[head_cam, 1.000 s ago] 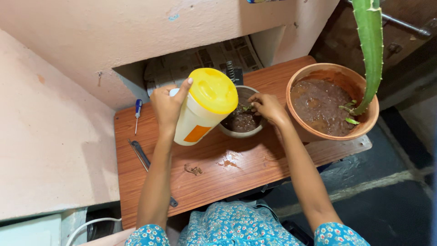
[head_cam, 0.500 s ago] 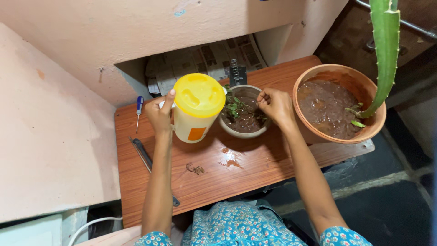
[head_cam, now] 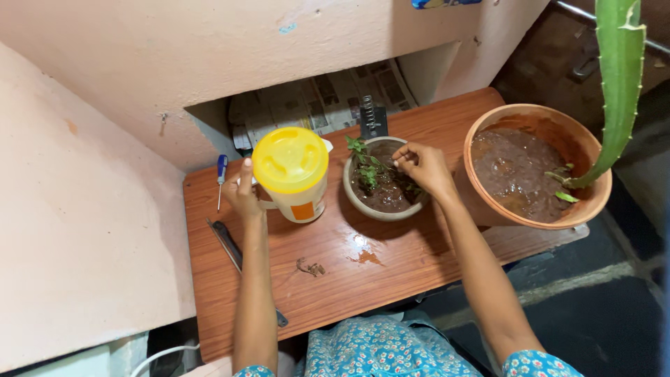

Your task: The person waters a small potted plant and a larger potted cactus using a yellow pitcher. They pour water into the soil of both pots and use their hands to adjust the soil and the plants. The person also picks up a utility knife and a screwdriver from the table.

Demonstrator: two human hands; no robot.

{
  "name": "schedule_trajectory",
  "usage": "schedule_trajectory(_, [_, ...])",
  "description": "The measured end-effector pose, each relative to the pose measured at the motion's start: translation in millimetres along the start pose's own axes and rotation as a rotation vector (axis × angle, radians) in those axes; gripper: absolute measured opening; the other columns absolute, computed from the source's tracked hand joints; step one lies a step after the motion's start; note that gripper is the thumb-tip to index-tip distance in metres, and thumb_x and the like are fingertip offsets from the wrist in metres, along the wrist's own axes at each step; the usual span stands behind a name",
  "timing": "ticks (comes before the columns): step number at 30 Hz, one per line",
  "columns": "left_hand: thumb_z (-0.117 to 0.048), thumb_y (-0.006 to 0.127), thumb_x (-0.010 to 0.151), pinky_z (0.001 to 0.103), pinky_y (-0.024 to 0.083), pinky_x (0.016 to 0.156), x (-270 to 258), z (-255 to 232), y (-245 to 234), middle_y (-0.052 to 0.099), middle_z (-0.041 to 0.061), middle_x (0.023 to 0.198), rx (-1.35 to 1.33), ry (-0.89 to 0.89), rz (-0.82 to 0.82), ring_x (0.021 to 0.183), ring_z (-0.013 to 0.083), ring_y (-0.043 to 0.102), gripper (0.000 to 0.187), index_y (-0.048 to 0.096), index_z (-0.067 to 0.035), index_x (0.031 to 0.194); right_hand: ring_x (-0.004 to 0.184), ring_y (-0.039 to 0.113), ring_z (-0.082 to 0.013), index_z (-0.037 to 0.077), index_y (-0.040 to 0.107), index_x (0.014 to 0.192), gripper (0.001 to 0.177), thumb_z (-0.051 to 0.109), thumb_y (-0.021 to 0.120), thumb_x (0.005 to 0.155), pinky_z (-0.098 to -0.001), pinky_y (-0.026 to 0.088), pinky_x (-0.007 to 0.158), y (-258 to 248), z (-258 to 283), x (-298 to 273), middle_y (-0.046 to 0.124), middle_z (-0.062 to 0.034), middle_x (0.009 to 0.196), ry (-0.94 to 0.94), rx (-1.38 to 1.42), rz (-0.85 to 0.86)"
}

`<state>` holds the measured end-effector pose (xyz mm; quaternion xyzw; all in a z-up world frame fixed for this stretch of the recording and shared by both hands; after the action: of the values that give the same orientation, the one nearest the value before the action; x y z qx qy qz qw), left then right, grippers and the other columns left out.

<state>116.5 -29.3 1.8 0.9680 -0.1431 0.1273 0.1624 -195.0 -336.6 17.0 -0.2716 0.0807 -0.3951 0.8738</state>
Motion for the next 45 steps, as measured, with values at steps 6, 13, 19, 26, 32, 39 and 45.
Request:
schedule_trajectory(6, [-0.038,0.073,0.098,0.023,0.026,0.038,2.5,19.3,-16.7,0.053,-0.003,0.053,-0.033,-0.085,0.011,0.039,0.0061,0.041,0.047,0.059,-0.012,0.062,0.08,0.074,-0.0168,0.005,0.078,0.096,0.011,0.017,0.078,0.097,-0.0298,0.055,0.074,16.2,7.1,7.8,0.078,-0.008,0.087,-0.031,-0.059,-0.022])
schedule_trajectory(13, [-0.039,0.069,0.1,0.023,0.025,0.04,2.8,21.0,-15.0,0.053,-0.004,0.055,-0.066,-0.075,0.083,0.042,0.0045,0.039,0.045,0.061,-0.01,0.067,0.091,0.075,-0.0169,0.007,0.072,0.11,0.027,0.014,0.08,0.085,-0.0324,0.059,0.082,27.2,26.0,15.6,0.078,-0.0075,0.101,-0.114,0.046,-0.058])
schedule_trajectory(19, [-0.043,0.067,0.099,0.023,0.024,0.04,-0.2,14.7,-9.1,0.052,-0.004,0.055,-0.036,-0.122,0.238,0.042,0.0045,0.039,0.044,0.061,-0.011,0.069,0.093,0.067,-0.0237,0.007,0.069,0.119,0.055,0.022,0.09,0.071,-0.0365,0.055,0.079,43.7,71.5,20.7,0.066,-0.0116,0.11,-0.251,-0.079,-0.015])
schedule_trajectory(26, [-0.042,0.075,0.093,0.025,0.023,0.041,-2.4,34.5,-15.7,0.05,-0.006,0.053,-0.094,-0.129,0.306,0.041,0.005,0.037,0.046,0.055,-0.014,0.064,0.105,0.064,-0.0241,0.008,0.075,0.109,0.035,0.012,0.085,0.076,-0.0368,0.054,0.088,59.3,61.1,31.3,0.068,-0.011,0.114,-0.489,-0.14,-0.027])
schedule_trajectory(32, [-0.034,0.079,0.093,0.026,0.022,0.046,-15.4,20.7,4.6,0.048,-0.008,0.054,-0.067,-0.033,0.284,0.046,0.0026,0.036,0.047,0.054,-0.014,0.06,0.092,0.063,-0.0117,0.011,0.067,0.121,0.037,-0.002,0.062,0.087,-0.0264,0.049,0.074,47.6,40.8,25.0,0.07,-0.0022,0.105,-0.125,0.25,0.244])
schedule_trajectory(39, [-0.033,0.084,0.09,0.024,0.028,0.048,-27.2,-67.0,65.7,0.052,-0.006,0.057,0.17,0.061,0.375,0.052,0.0032,0.044,0.043,0.065,-0.005,0.064,0.108,0.066,-0.0099,0.009,0.065,0.128,0.051,-0.012,0.061,0.082,-0.0254,0.055,0.096,7.9,81.2,6.5,0.071,-0.0015,0.115,-0.18,0.391,0.362])
schedule_trajectory(45, [-0.041,0.084,0.085,0.024,0.045,0.049,-24.0,-146.1,100.9,0.068,0.0,0.058,0.392,0.129,0.425,0.051,0.0049,0.061,0.043,0.076,0.0,0.072,0.104,0.07,-0.0111,0.005,0.068,0.124,0.036,0.003,0.074,0.089,-0.0255,0.056,0.096,4.1,59.2,9.7,0.072,-0.0035,0.112,-0.113,0.439,0.412])
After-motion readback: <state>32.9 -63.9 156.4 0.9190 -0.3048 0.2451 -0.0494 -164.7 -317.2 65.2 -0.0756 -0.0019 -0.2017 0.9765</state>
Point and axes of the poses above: each hand's wrist, its own x-axis towards the middle knuckle, its own y-axis out of the palm, z = x × y, the point moved 10 cm from there along x, towards the middle knuckle
